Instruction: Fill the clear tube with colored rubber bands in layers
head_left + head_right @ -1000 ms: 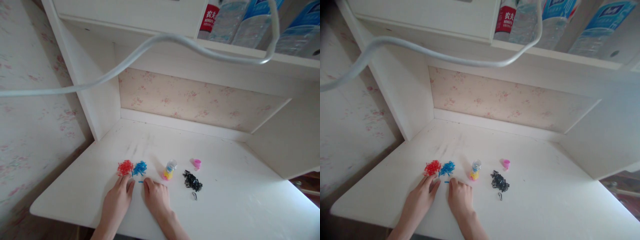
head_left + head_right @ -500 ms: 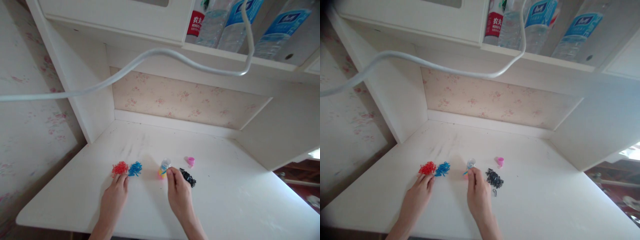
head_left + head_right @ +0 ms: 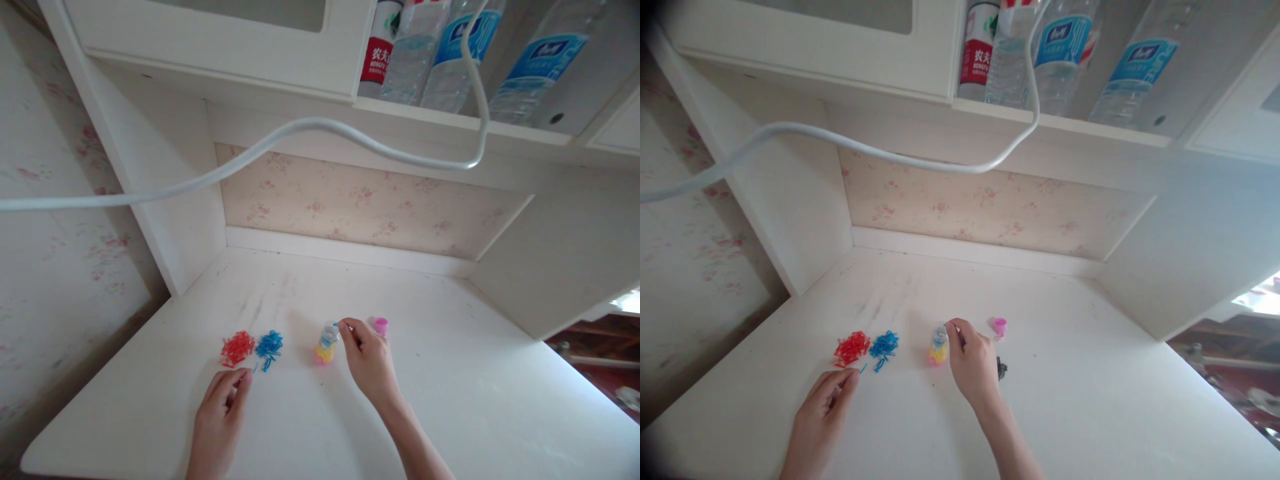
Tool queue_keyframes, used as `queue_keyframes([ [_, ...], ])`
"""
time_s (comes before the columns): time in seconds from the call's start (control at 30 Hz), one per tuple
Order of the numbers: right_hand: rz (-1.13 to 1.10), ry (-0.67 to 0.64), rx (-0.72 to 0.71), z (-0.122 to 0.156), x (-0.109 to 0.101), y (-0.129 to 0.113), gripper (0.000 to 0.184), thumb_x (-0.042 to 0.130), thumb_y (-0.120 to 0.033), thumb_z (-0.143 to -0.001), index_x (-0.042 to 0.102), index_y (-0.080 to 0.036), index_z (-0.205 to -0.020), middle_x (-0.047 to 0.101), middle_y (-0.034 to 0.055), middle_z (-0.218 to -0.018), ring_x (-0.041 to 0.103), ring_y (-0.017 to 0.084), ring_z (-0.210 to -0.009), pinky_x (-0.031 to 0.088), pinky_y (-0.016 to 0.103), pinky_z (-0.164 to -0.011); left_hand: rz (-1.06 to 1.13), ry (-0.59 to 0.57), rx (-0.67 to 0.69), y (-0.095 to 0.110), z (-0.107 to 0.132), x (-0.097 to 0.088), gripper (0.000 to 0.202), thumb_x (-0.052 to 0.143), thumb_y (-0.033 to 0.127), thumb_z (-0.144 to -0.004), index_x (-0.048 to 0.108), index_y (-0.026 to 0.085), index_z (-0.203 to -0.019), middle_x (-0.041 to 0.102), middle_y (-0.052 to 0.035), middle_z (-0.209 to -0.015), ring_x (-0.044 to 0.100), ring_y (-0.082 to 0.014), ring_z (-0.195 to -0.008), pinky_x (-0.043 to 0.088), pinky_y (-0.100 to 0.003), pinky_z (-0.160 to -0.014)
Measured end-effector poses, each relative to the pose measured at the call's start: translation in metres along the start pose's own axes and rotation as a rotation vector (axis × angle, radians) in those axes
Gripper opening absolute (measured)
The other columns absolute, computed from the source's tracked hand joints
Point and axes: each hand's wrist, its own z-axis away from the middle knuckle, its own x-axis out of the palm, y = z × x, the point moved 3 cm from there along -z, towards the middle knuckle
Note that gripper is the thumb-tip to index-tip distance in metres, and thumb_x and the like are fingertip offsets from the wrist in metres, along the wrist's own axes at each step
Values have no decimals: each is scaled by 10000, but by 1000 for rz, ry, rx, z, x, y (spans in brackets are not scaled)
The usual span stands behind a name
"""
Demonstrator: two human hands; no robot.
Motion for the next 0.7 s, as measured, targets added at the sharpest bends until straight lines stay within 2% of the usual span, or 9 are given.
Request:
queue_keyframes([
  [0.13, -7, -17, 16, -1, 6, 1, 332, 456, -430, -925, 690, -196, -897, 579, -27, -536, 505, 111, -483, 322, 204, -506, 10, -22, -40, -3, 0, 1, 363, 483, 525, -869, 640, 201, -916, 633, -8, -826, 550, -131, -590, 481, -263, -584],
  [0.3, -65, -8, 14, 0, 4, -1, 349, 464, -445, -919, 705, -197, -871, 546, -33, -546, 458, 100, -486, 303, 207, -504, 19, -30, -33, -5, 1, 0, 347, 490, 507, -874, 648, 204, -932, 633, -2, -827, 556, -129, -600, 485, -258, -596],
  [0.4, -132, 39, 90, 8, -1, 6, 357, 478, -469, -906, 699, -192, -860, 512, -39, -548, 412, 97, -481, 292, 209, -491, 21, -25, -10, 0, 2, 1, 331, 492, 486, -881, 661, 204, -920, 640, -7, -828, 572, -132, -613, 489, -253, -589],
  [0.53, -279, 61, 262, 36, 5, 31, 383, 508, -520, -873, 674, -175, -890, 507, -30, -592, 385, 104, -507, 281, 212, -475, 62, -23, 88, 27, 0, 6, 290, 505, 437, -890, 680, 206, -902, 663, -32, -874, 630, -157, -764, 516, -243, -663],
  [0.6, -347, 28, 337, 57, 16, 45, 403, 515, -544, -858, 666, -170, -882, 510, -22, -611, 395, 112, -528, 285, 212, -474, 83, -46, 149, 50, -4, 11, 263, 511, 403, -896, 682, 205, -919, 663, -41, -884, 631, -160, -801, 517, -240, -680],
  [0.7, -359, -39, 405, 88, 32, 58, 433, 507, -565, -850, 671, -166, -810, 537, -1, -628, 444, 130, -570, 319, 213, -503, 113, -86, 227, 87, -16, 24, 247, 487, 355, -918, 675, 200, -959, 649, -47, -886, 614, -144, -761, 504, -231, -639],
])
